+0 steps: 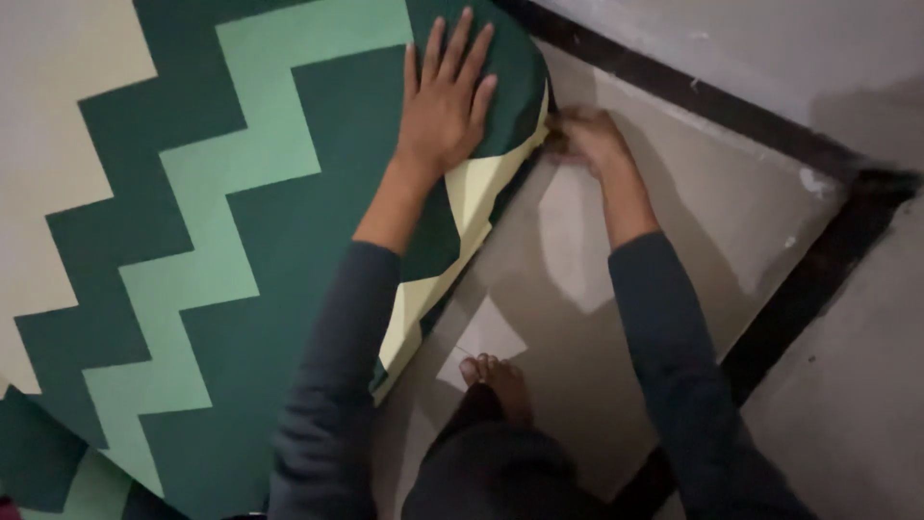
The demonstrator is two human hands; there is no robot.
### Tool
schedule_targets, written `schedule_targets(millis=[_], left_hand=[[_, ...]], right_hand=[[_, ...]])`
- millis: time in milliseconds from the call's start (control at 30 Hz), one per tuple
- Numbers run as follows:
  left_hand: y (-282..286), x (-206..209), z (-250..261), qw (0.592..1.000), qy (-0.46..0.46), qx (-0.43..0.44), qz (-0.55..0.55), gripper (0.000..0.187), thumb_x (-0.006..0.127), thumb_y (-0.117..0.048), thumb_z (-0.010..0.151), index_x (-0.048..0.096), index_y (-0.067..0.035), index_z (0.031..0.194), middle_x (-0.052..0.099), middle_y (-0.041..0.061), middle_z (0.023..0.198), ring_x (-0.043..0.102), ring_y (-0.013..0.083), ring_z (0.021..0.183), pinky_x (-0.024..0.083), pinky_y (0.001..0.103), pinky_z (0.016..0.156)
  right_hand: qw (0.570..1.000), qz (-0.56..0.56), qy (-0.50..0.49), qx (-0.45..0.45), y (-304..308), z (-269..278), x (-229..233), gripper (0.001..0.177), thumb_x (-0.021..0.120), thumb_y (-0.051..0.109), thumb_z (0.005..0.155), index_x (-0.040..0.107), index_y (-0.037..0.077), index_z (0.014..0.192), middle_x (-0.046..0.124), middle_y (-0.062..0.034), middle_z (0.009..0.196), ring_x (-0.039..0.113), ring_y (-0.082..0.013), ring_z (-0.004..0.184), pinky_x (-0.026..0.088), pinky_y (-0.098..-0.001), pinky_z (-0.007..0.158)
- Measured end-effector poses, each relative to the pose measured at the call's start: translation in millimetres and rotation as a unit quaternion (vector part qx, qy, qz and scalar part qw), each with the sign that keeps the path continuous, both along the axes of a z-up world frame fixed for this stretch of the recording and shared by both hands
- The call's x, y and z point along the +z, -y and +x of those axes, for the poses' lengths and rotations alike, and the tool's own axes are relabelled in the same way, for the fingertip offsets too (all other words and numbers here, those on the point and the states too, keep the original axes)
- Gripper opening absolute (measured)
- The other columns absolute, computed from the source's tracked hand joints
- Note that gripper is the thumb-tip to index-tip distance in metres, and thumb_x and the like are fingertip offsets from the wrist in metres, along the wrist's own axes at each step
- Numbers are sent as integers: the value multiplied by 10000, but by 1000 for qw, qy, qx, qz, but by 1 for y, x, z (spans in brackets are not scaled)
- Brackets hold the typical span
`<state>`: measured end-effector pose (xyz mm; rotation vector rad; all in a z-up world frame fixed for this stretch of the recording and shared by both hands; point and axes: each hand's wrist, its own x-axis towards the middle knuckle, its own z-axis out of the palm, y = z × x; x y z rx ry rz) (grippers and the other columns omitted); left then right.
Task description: The recorder is seen putting a sheet on a mattress and arranging pillows.
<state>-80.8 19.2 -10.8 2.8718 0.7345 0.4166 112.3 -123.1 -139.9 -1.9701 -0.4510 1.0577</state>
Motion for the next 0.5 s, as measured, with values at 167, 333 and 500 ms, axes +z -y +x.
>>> schedule_targets(millis=[167, 333, 500], left_hand=[[8, 5, -16, 1000, -11, 14, -20, 542, 438, -360, 1134, 355, -177, 1637, 273, 65, 1708, 235, 338, 1583, 135, 579, 1291], [9, 4, -21, 1000, -9, 16, -19, 537, 417, -366, 1147, 328, -193, 1647, 259, 46, 1723, 229, 322, 1604, 117, 558, 1310], [10, 5, -24, 999, -18, 19, -29, 539, 414, -368, 1142, 331, -197, 1647, 260, 44, 1719, 225, 317, 1596, 118, 554, 1304]], right_hand=[[908, 128, -385, -106, 12, -2, -27, 343, 676, 185, 955, 646, 46, 1266, 707, -119, 1216, 704, -285, 1110, 612, -443, 953], [844, 128, -493, -168, -4, 1, -12, 368, 538, 302, 953, 626, 103, 1250, 645, -104, 1255, 625, -286, 1138, 507, -488, 1002], [793, 225, -522, -219, -1, -5, -65, 461, 463, 283, 929, 641, -40, 1205, 682, -216, 1254, 652, -361, 1161, 519, -472, 1039]])
